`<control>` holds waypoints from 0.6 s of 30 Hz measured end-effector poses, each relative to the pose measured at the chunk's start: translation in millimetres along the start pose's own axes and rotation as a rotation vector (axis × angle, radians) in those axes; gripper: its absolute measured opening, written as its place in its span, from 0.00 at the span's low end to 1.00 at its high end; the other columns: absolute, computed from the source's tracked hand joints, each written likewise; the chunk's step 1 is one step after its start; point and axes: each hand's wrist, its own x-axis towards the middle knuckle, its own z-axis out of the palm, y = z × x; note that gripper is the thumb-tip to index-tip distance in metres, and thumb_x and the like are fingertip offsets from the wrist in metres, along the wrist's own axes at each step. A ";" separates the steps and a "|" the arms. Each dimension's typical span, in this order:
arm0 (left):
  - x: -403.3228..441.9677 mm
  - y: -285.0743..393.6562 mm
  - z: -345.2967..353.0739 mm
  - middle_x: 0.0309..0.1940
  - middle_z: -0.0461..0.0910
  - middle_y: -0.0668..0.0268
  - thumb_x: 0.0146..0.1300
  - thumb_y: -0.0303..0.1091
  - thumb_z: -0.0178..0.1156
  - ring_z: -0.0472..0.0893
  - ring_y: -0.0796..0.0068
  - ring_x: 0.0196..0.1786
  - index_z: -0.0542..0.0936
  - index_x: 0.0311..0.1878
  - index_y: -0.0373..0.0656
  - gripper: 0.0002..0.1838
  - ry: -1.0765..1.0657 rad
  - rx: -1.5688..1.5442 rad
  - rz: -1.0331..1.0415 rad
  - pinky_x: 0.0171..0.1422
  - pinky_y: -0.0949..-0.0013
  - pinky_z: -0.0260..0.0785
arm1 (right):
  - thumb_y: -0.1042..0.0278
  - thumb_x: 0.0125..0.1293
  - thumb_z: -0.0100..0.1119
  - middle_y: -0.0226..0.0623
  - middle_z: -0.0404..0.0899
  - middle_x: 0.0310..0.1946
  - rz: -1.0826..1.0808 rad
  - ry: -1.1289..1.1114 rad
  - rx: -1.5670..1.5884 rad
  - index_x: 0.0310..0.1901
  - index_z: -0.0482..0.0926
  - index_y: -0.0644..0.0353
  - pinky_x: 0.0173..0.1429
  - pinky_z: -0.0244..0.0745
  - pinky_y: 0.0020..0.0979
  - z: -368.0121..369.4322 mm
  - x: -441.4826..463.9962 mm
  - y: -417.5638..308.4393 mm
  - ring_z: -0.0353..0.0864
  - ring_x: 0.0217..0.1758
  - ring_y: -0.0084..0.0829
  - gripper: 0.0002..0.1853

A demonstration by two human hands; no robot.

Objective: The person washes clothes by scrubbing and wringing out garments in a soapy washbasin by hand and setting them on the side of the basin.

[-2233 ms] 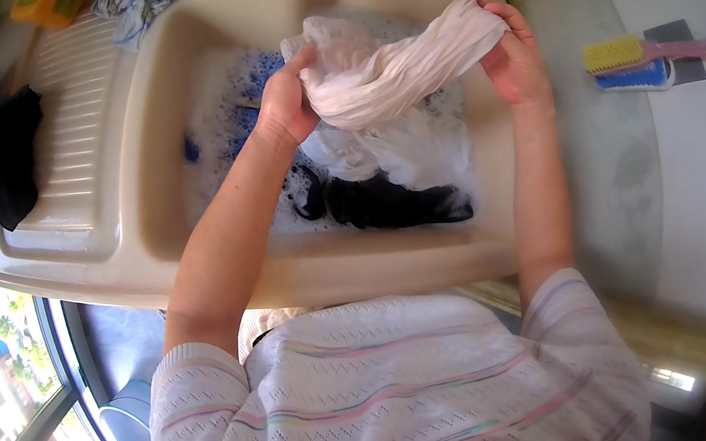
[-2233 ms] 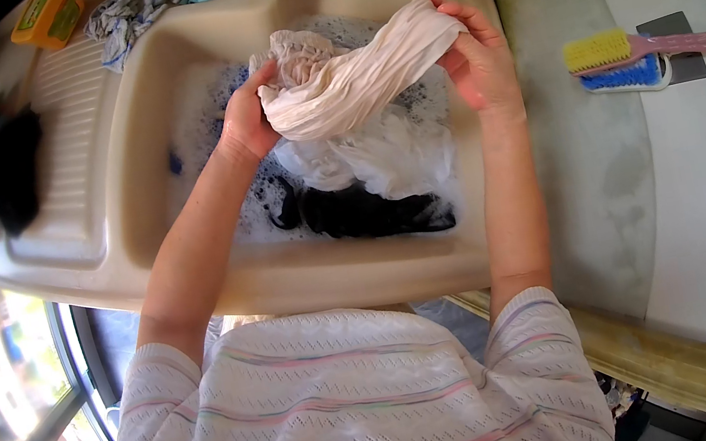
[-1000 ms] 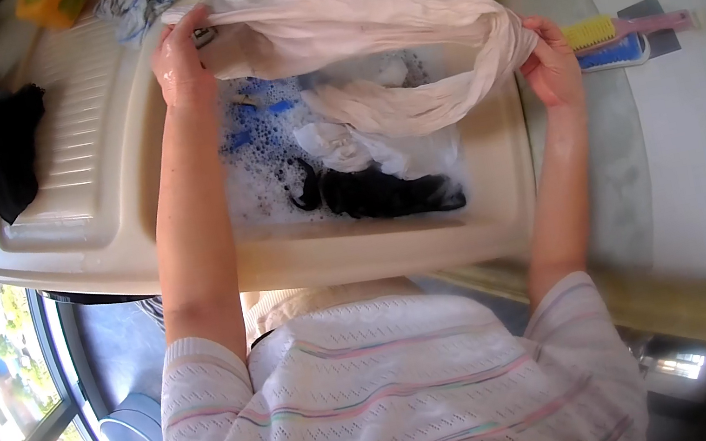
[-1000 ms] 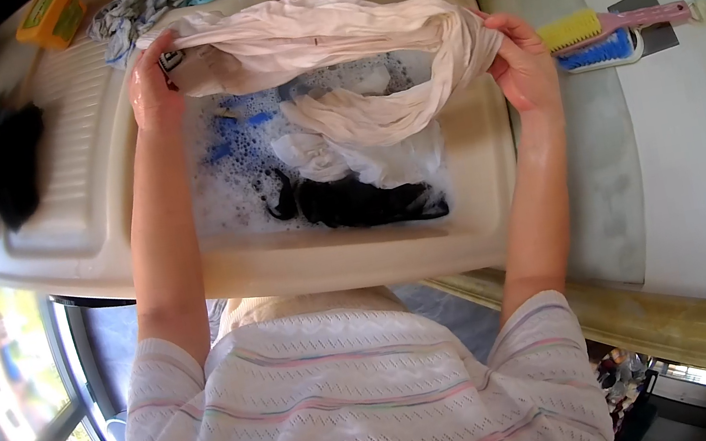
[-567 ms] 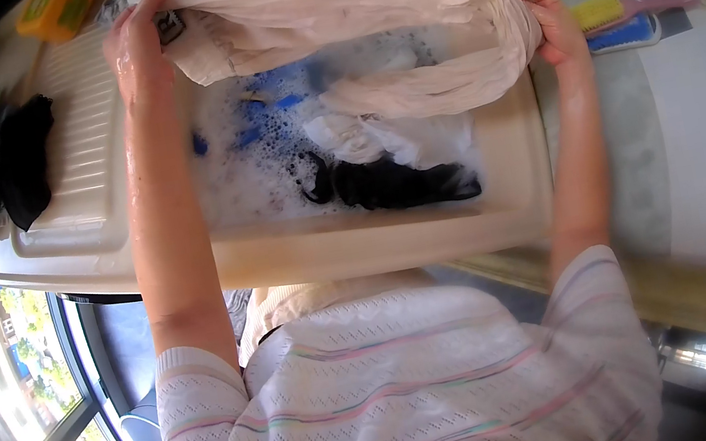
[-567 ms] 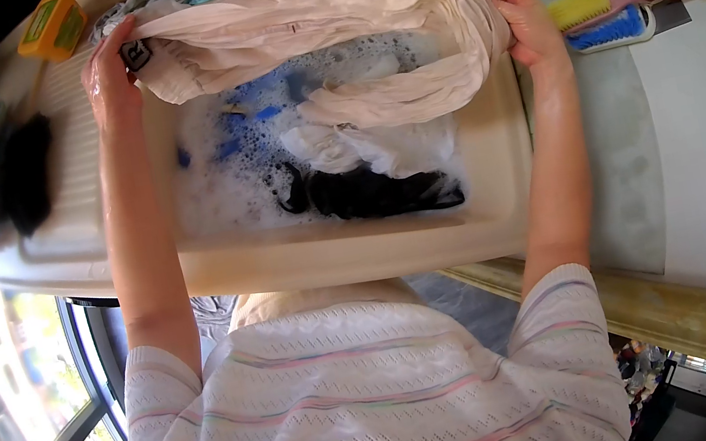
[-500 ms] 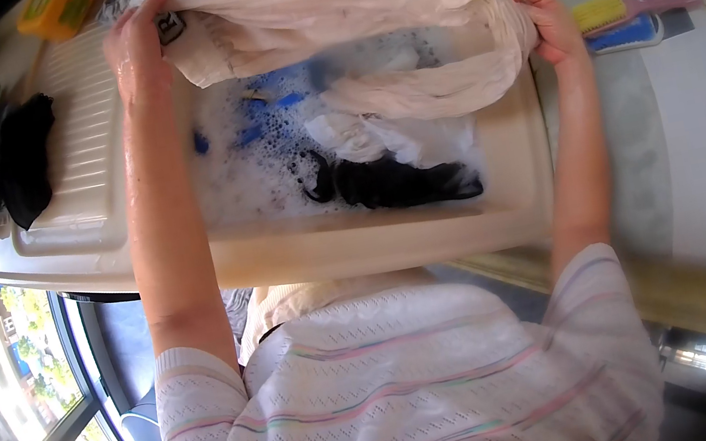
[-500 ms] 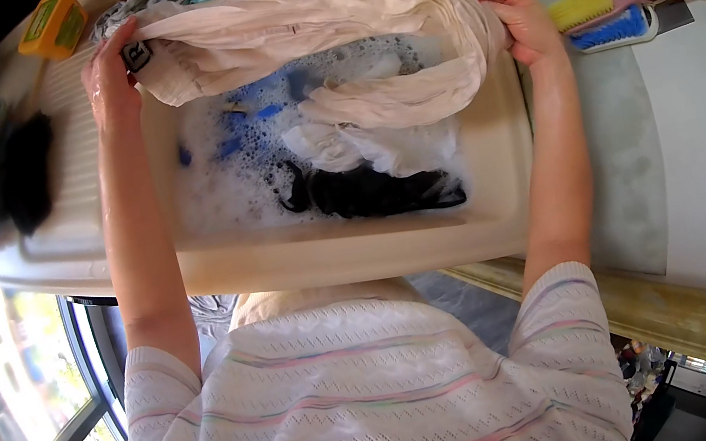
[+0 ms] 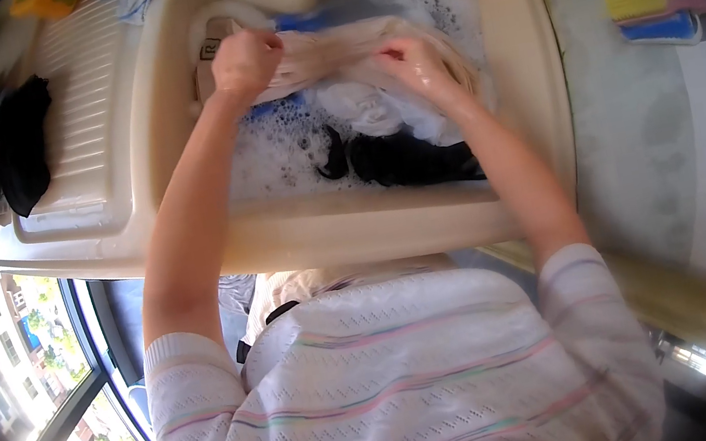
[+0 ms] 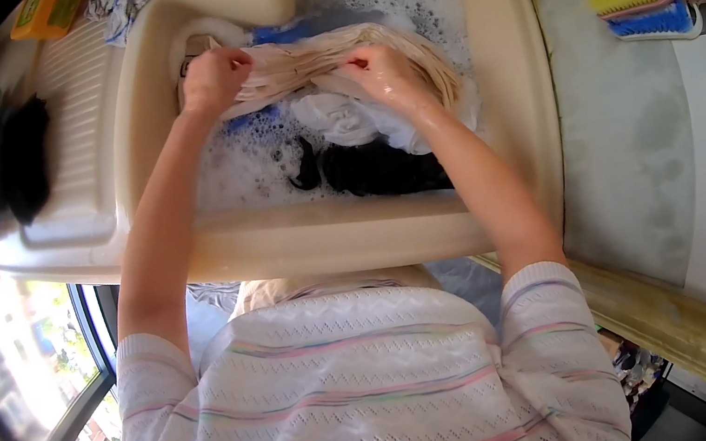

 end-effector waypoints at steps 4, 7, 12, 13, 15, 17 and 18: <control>-0.6 17.8 30.9 0.33 0.79 0.64 0.50 0.38 0.58 0.78 0.62 0.39 0.82 0.35 0.54 0.09 -0.059 0.047 0.086 0.43 0.63 0.70 | 0.64 0.53 0.58 0.36 0.80 0.29 -0.029 0.038 -0.143 0.34 0.81 0.53 0.37 0.72 0.33 34.7 18.9 -13.1 0.78 0.31 0.35 0.07; 1.6 34.1 33.2 0.40 0.76 0.64 0.51 0.39 0.57 0.77 0.63 0.44 0.80 0.41 0.59 0.12 -0.094 0.077 0.088 0.47 0.63 0.69 | 0.64 0.53 0.57 0.36 0.80 0.29 -0.040 0.072 -0.261 0.35 0.80 0.52 0.36 0.71 0.36 44.5 25.4 -18.5 0.79 0.32 0.38 0.08; 12.5 27.8 60.4 0.39 0.76 0.65 0.51 0.39 0.56 0.77 0.63 0.43 0.80 0.38 0.58 0.10 -0.085 0.166 0.172 0.46 0.63 0.70 | 0.65 0.52 0.56 0.37 0.80 0.28 -0.095 0.071 -0.251 0.35 0.79 0.52 0.36 0.71 0.37 54.4 33.2 -2.6 0.78 0.33 0.40 0.08; 12.9 26.6 62.2 0.39 0.76 0.65 0.52 0.38 0.56 0.77 0.63 0.43 0.81 0.37 0.58 0.09 -0.085 0.154 0.173 0.46 0.64 0.70 | 0.65 0.52 0.56 0.37 0.80 0.28 -0.091 0.069 -0.240 0.35 0.79 0.52 0.36 0.71 0.37 55.1 33.1 -1.2 0.78 0.33 0.40 0.08; 14.4 27.9 60.8 0.38 0.77 0.65 0.51 0.38 0.56 0.77 0.64 0.42 0.81 0.35 0.57 0.08 -0.081 0.136 0.128 0.45 0.63 0.70 | 0.65 0.52 0.56 0.37 0.80 0.28 -0.078 0.069 -0.215 0.35 0.79 0.51 0.36 0.71 0.37 55.2 32.2 -0.5 0.78 0.33 0.40 0.08; 16.6 28.9 58.4 0.38 0.77 0.65 0.50 0.38 0.57 0.77 0.64 0.42 0.81 0.34 0.57 0.07 -0.089 0.114 0.101 0.45 0.63 0.70 | 0.65 0.52 0.57 0.36 0.80 0.28 -0.035 0.058 -0.212 0.35 0.80 0.51 0.36 0.72 0.36 54.3 31.3 -1.5 0.79 0.32 0.39 0.08; 17.4 28.3 57.3 0.38 0.77 0.65 0.49 0.38 0.57 0.77 0.63 0.41 0.81 0.33 0.57 0.07 -0.098 0.101 0.094 0.45 0.63 0.70 | 0.65 0.52 0.58 0.36 0.80 0.28 -0.015 0.051 -0.211 0.35 0.80 0.51 0.36 0.72 0.35 53.9 31.4 -1.7 0.79 0.32 0.38 0.08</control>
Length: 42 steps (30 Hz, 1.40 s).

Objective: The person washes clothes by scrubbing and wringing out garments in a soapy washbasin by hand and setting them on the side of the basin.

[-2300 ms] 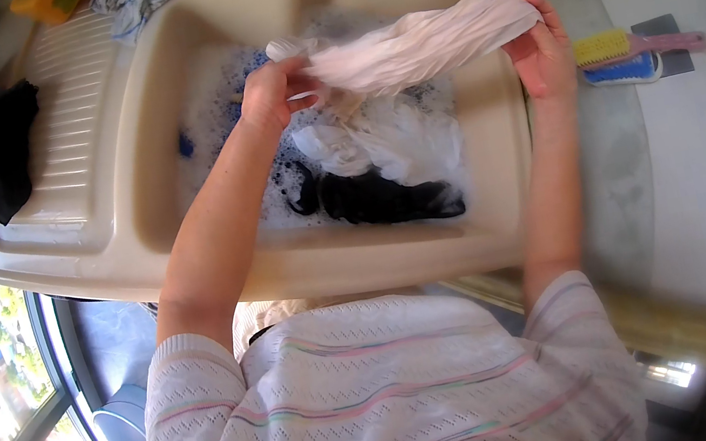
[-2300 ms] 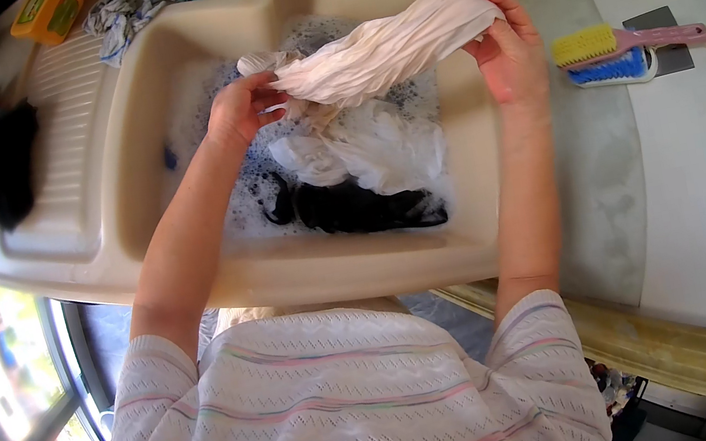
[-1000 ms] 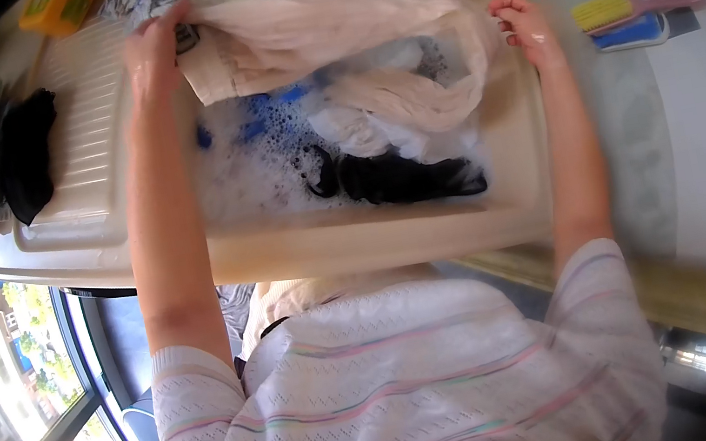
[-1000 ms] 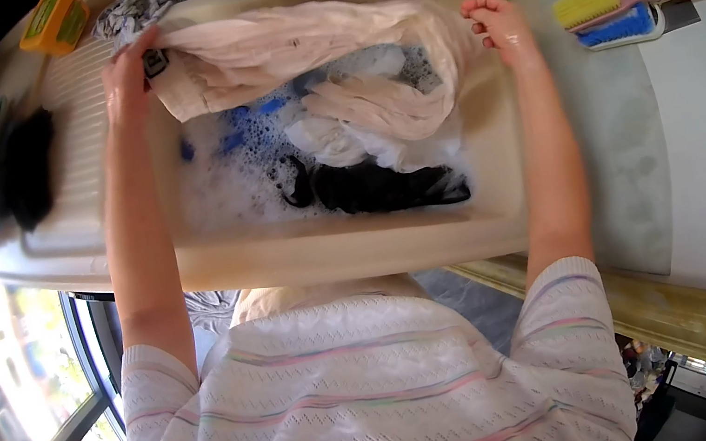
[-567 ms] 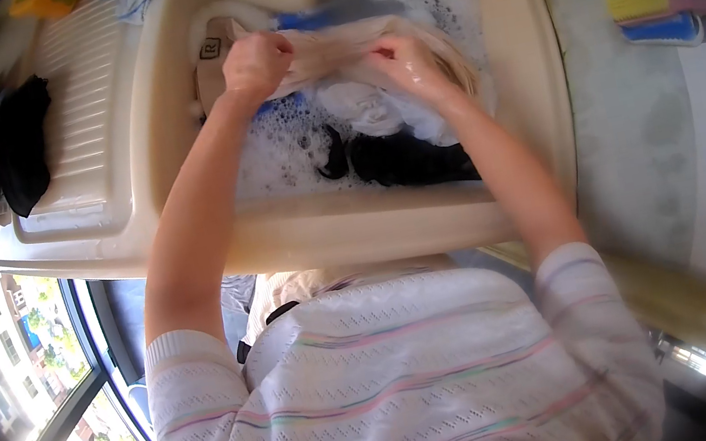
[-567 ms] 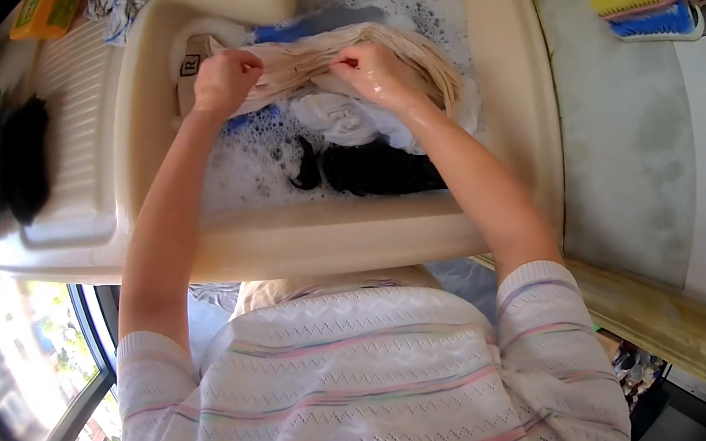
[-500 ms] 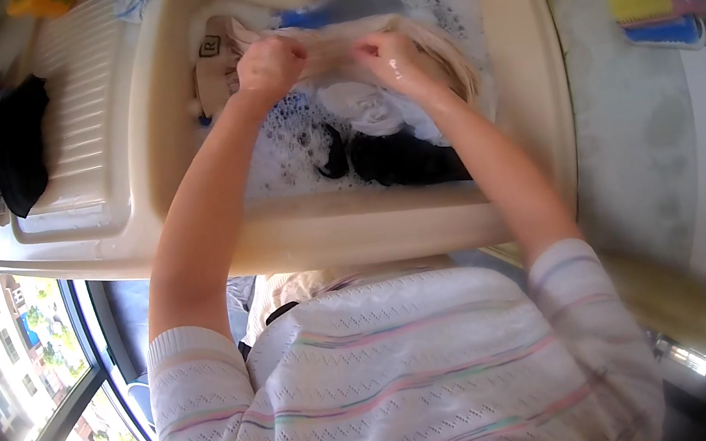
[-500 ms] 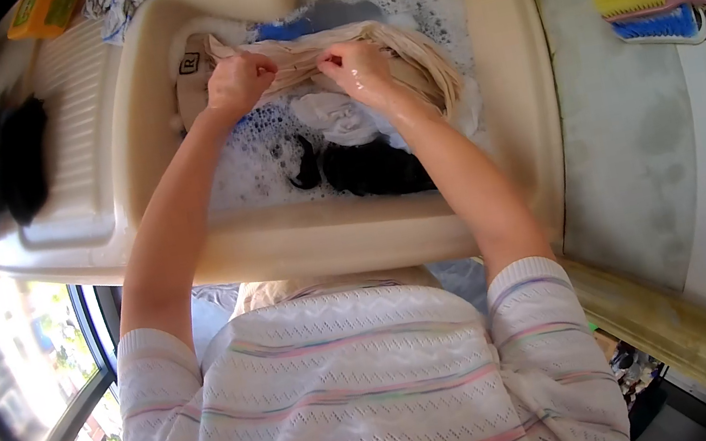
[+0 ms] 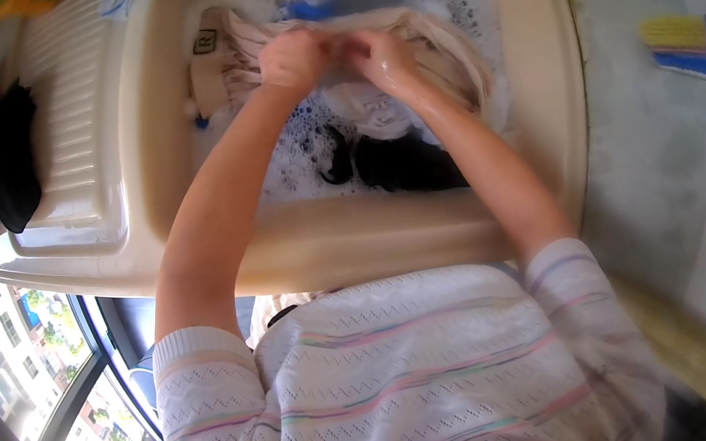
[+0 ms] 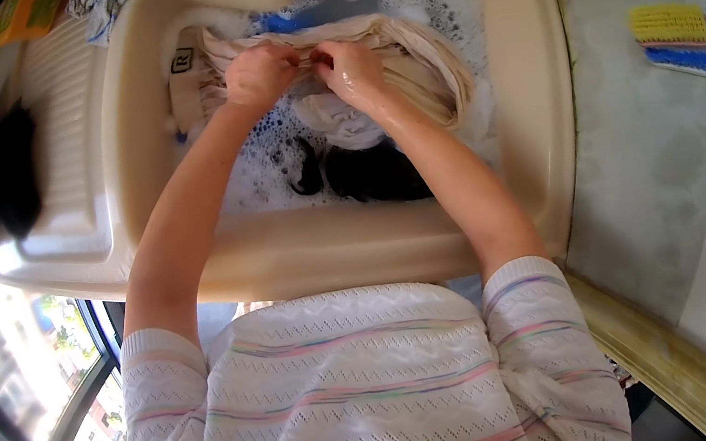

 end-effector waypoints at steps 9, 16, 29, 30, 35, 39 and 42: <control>1.7 -15.5 -10.3 0.23 0.77 0.66 0.47 0.36 0.61 0.77 0.70 0.28 0.82 0.33 0.53 0.08 -0.001 -0.245 -0.055 0.36 0.69 0.70 | 0.67 0.52 0.60 0.34 0.81 0.28 0.056 -0.059 0.196 0.35 0.80 0.54 0.36 0.72 0.29 -2.0 2.7 7.1 0.80 0.31 0.31 0.07; 0.8 -29.2 -23.9 0.17 0.69 0.74 0.55 0.32 0.60 0.66 0.84 0.21 0.79 0.37 0.41 0.08 -0.278 -0.981 -0.186 0.24 0.78 0.57 | 0.68 0.53 0.60 0.31 0.79 0.23 0.096 -0.074 0.461 0.35 0.80 0.57 0.33 0.70 0.24 0.7 1.3 16.5 0.75 0.26 0.21 0.08; -23.6 -7.3 -57.3 0.24 0.68 0.71 0.63 0.34 0.53 0.67 0.79 0.22 0.73 0.38 0.43 0.06 -0.589 -1.780 -0.036 0.26 0.77 0.57 | 0.73 0.57 0.57 0.25 0.73 0.23 0.193 -0.257 0.895 0.38 0.78 0.63 0.23 0.60 0.18 -50.1 -17.8 -37.8 0.65 0.21 0.14 0.07; -26.1 -6.0 -60.5 0.24 0.68 0.70 0.63 0.34 0.52 0.67 0.79 0.22 0.73 0.38 0.43 0.06 -0.615 -1.781 -0.015 0.26 0.77 0.57 | 0.73 0.57 0.56 0.25 0.73 0.23 0.184 -0.259 0.904 0.38 0.78 0.63 0.23 0.60 0.18 -51.4 -19.8 -39.8 0.65 0.21 0.14 0.07; -39.7 2.9 -74.0 0.24 0.69 0.69 0.63 0.33 0.51 0.67 0.77 0.22 0.72 0.37 0.42 0.06 -0.663 -1.781 0.108 0.26 0.76 0.58 | 0.73 0.58 0.56 0.25 0.72 0.23 0.172 -0.272 0.875 0.39 0.78 0.64 0.22 0.60 0.17 -56.9 -28.0 -47.8 0.65 0.20 0.14 0.08; -48.8 4.8 -80.4 0.24 0.70 0.68 0.61 0.33 0.52 0.69 0.76 0.22 0.72 0.36 0.41 0.06 -0.667 -1.803 0.158 0.26 0.76 0.58 | 0.74 0.58 0.55 0.25 0.73 0.24 0.176 -0.285 0.872 0.39 0.77 0.64 0.22 0.60 0.17 -54.9 -31.1 -49.2 0.65 0.20 0.15 0.08; -56.6 3.4 -84.6 0.24 0.70 0.67 0.58 0.33 0.56 0.70 0.76 0.23 0.72 0.36 0.41 0.07 -0.643 -1.833 0.226 0.26 0.76 0.59 | 0.73 0.58 0.55 0.25 0.72 0.24 0.172 -0.317 0.870 0.39 0.77 0.63 0.22 0.59 0.17 -51.6 -33.6 -49.3 0.65 0.20 0.15 0.08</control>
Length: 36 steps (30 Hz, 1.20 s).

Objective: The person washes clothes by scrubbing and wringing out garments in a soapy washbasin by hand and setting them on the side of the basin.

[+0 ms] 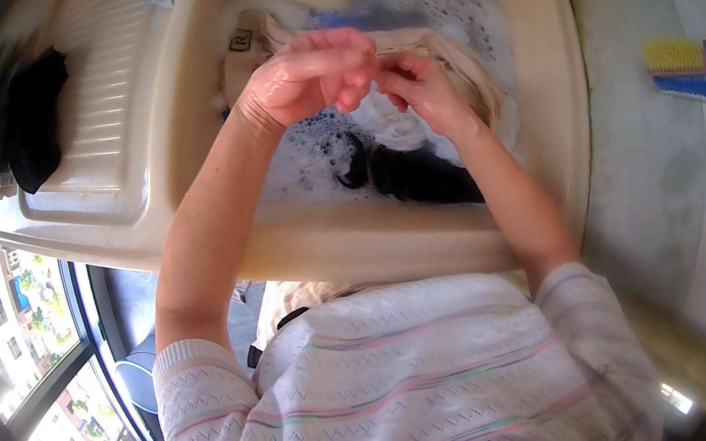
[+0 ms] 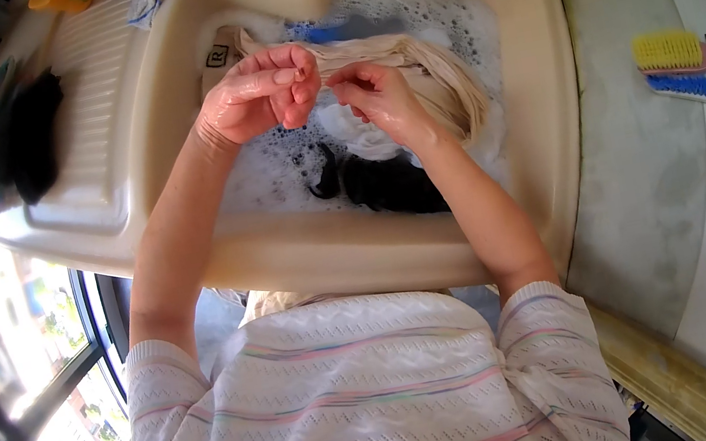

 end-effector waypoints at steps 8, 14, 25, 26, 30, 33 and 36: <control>-22.8 0.4 6.4 0.23 0.70 0.68 0.54 0.35 0.61 0.70 0.76 0.22 0.74 0.32 0.40 0.10 0.113 0.099 0.079 0.26 0.74 0.60 | 0.71 0.59 0.56 0.24 0.72 0.24 0.055 -0.065 0.061 0.39 0.77 0.61 0.22 0.59 0.16 6.7 1.0 16.8 0.64 0.21 0.13 0.07; -35.3 -1.6 9.3 0.23 0.70 0.68 0.56 0.35 0.59 0.70 0.75 0.22 0.74 0.31 0.40 0.09 0.113 0.053 0.106 0.27 0.73 0.60 | 0.72 0.59 0.56 0.24 0.72 0.23 0.075 -0.089 0.056 0.40 0.77 0.61 0.22 0.59 0.16 10.3 -1.1 20.9 0.64 0.21 0.13 0.07; -41.3 -7.5 13.2 0.24 0.71 0.67 0.60 0.34 0.55 0.70 0.74 0.23 0.74 0.34 0.40 0.07 0.108 0.023 0.110 0.29 0.73 0.61 | 0.71 0.59 0.55 0.24 0.72 0.24 0.110 -0.094 0.024 0.40 0.77 0.61 0.22 0.60 0.15 7.9 -3.2 28.6 0.65 0.21 0.12 0.08; -41.4 -7.2 13.7 0.24 0.71 0.67 0.60 0.34 0.55 0.70 0.74 0.23 0.74 0.34 0.40 0.07 0.105 0.024 0.111 0.29 0.73 0.61 | 0.71 0.59 0.55 0.24 0.72 0.24 0.115 -0.091 0.018 0.40 0.77 0.61 0.22 0.60 0.15 8.1 -3.9 28.0 0.65 0.21 0.12 0.08; -44.3 -6.2 15.5 0.24 0.71 0.67 0.61 0.33 0.54 0.70 0.74 0.24 0.74 0.34 0.40 0.06 0.122 0.020 0.110 0.29 0.73 0.61 | 0.71 0.59 0.55 0.25 0.72 0.24 0.116 -0.098 0.012 0.40 0.77 0.62 0.22 0.60 0.15 8.5 -4.6 26.4 0.65 0.21 0.12 0.08; -49.1 -4.9 16.1 0.24 0.71 0.67 0.61 0.33 0.53 0.70 0.74 0.23 0.74 0.35 0.40 0.06 0.159 0.009 0.111 0.29 0.73 0.61 | 0.71 0.60 0.54 0.25 0.72 0.24 0.123 -0.099 0.000 0.40 0.77 0.62 0.22 0.60 0.15 8.5 -4.3 27.9 0.65 0.21 0.13 0.08; -53.3 -3.8 16.4 0.24 0.71 0.67 0.61 0.32 0.53 0.70 0.74 0.23 0.75 0.36 0.40 0.06 0.175 -0.003 0.125 0.29 0.72 0.62 | 0.71 0.60 0.54 0.25 0.72 0.24 0.125 -0.104 -0.003 0.40 0.77 0.62 0.22 0.60 0.15 9.7 -4.2 30.5 0.65 0.21 0.13 0.08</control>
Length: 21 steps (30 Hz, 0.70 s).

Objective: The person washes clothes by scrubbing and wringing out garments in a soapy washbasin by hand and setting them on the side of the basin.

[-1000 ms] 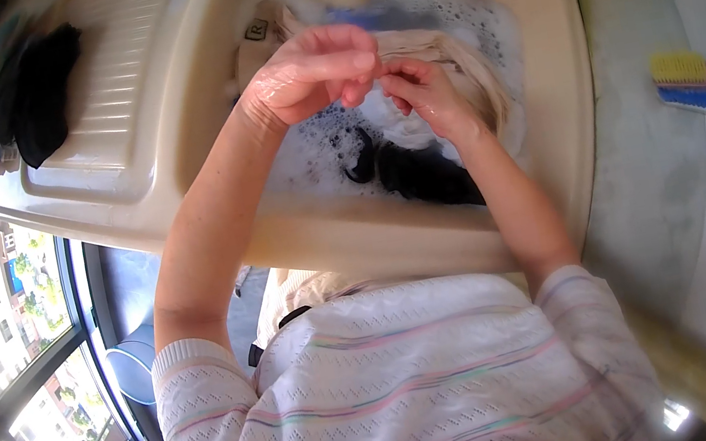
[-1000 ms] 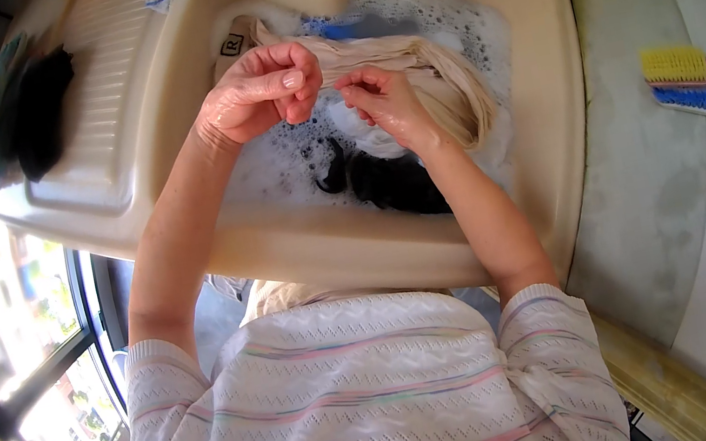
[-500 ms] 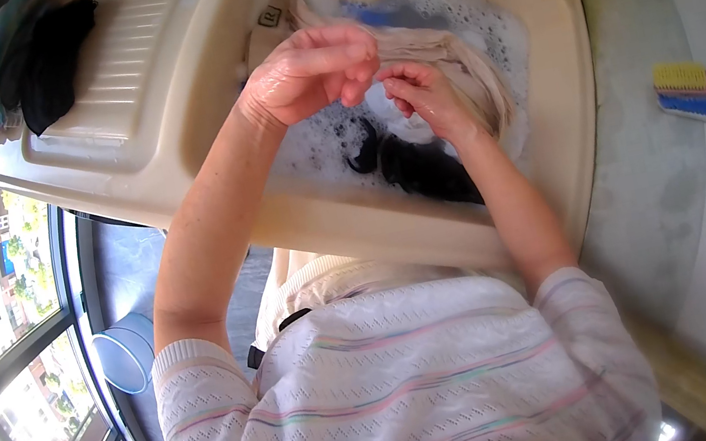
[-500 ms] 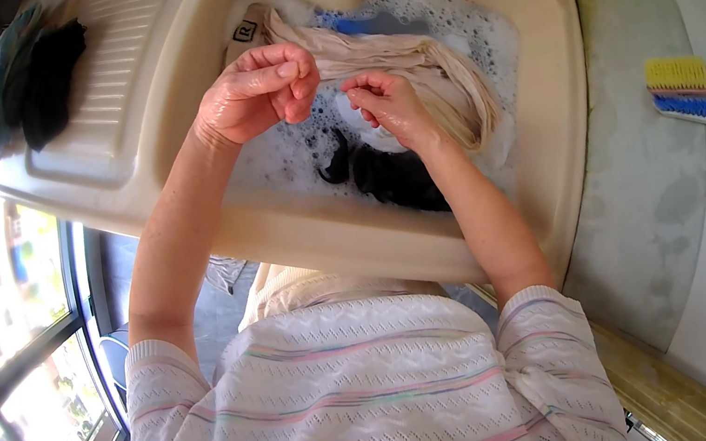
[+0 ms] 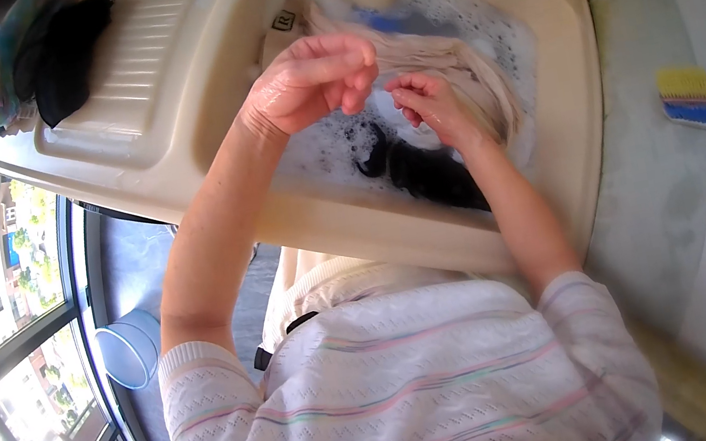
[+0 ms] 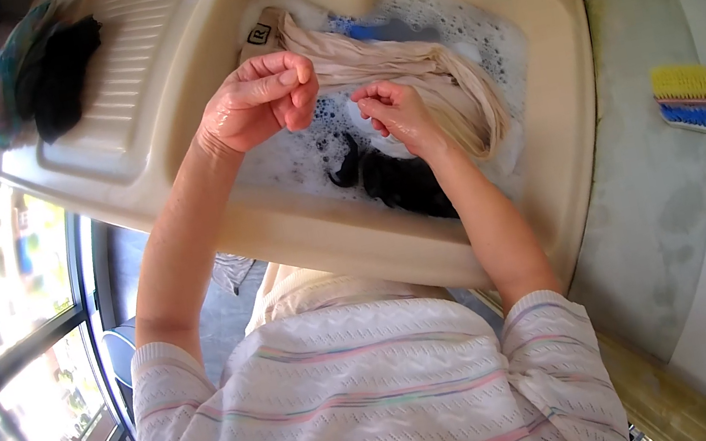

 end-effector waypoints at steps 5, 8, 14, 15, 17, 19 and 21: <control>-19.7 15.5 -1.5 0.23 0.73 0.67 0.59 0.31 0.56 0.70 0.75 0.23 0.77 0.35 0.39 0.06 0.132 0.093 0.073 0.29 0.74 0.63 | 0.70 0.60 0.54 0.24 0.71 0.24 0.023 -0.025 -0.015 0.41 0.76 0.60 0.23 0.61 0.16 -2.4 0.8 2.1 0.65 0.21 0.13 0.08; -61.9 47.3 -14.7 0.24 0.73 0.68 0.59 0.29 0.57 0.69 0.81 0.24 0.78 0.37 0.37 0.06 0.466 0.420 0.159 0.27 0.78 0.61 | 0.69 0.61 0.55 0.24 0.71 0.24 0.034 -0.025 -0.016 0.41 0.76 0.59 0.24 0.61 0.16 -4.1 -0.2 1.5 0.66 0.21 0.14 0.08; -156.1 72.4 -79.2 0.18 0.75 0.72 0.51 0.35 0.62 0.69 0.83 0.21 0.83 0.35 0.45 0.09 1.086 1.283 0.085 0.26 0.76 0.63 | 0.69 0.61 0.54 0.24 0.71 0.25 0.055 -0.012 -0.026 0.40 0.76 0.59 0.23 0.61 0.16 -4.1 2.4 6.4 0.66 0.21 0.13 0.07; -162.9 68.5 -87.1 0.19 0.75 0.71 0.50 0.35 0.63 0.70 0.82 0.21 0.83 0.35 0.46 0.09 1.112 1.407 0.094 0.27 0.75 0.64 | 0.69 0.61 0.54 0.24 0.71 0.25 0.058 -0.019 -0.032 0.40 0.76 0.59 0.23 0.61 0.16 -3.5 3.5 7.3 0.66 0.21 0.13 0.07; -170.7 68.4 -92.8 0.20 0.77 0.66 0.48 0.36 0.63 0.72 0.77 0.22 0.82 0.34 0.50 0.08 1.131 1.547 0.107 0.30 0.71 0.67 | 0.70 0.61 0.54 0.24 0.71 0.25 0.081 -0.019 -0.034 0.40 0.76 0.59 0.23 0.62 0.16 -2.6 5.9 9.8 0.66 0.21 0.13 0.07; -170.7 71.5 -88.3 0.21 0.76 0.68 0.49 0.37 0.63 0.74 0.75 0.24 0.82 0.34 0.50 0.08 1.111 1.625 0.045 0.32 0.71 0.67 | 0.70 0.61 0.53 0.24 0.71 0.25 0.100 -0.020 -0.032 0.41 0.76 0.59 0.24 0.62 0.16 -2.0 6.5 11.5 0.66 0.22 0.13 0.07; -171.9 70.1 -83.4 0.23 0.75 0.68 0.50 0.36 0.62 0.75 0.73 0.27 0.80 0.34 0.50 0.07 1.092 1.710 0.015 0.33 0.70 0.67 | 0.70 0.62 0.53 0.24 0.71 0.25 0.107 -0.022 -0.019 0.41 0.75 0.60 0.24 0.63 0.16 -1.9 7.4 11.2 0.66 0.22 0.13 0.08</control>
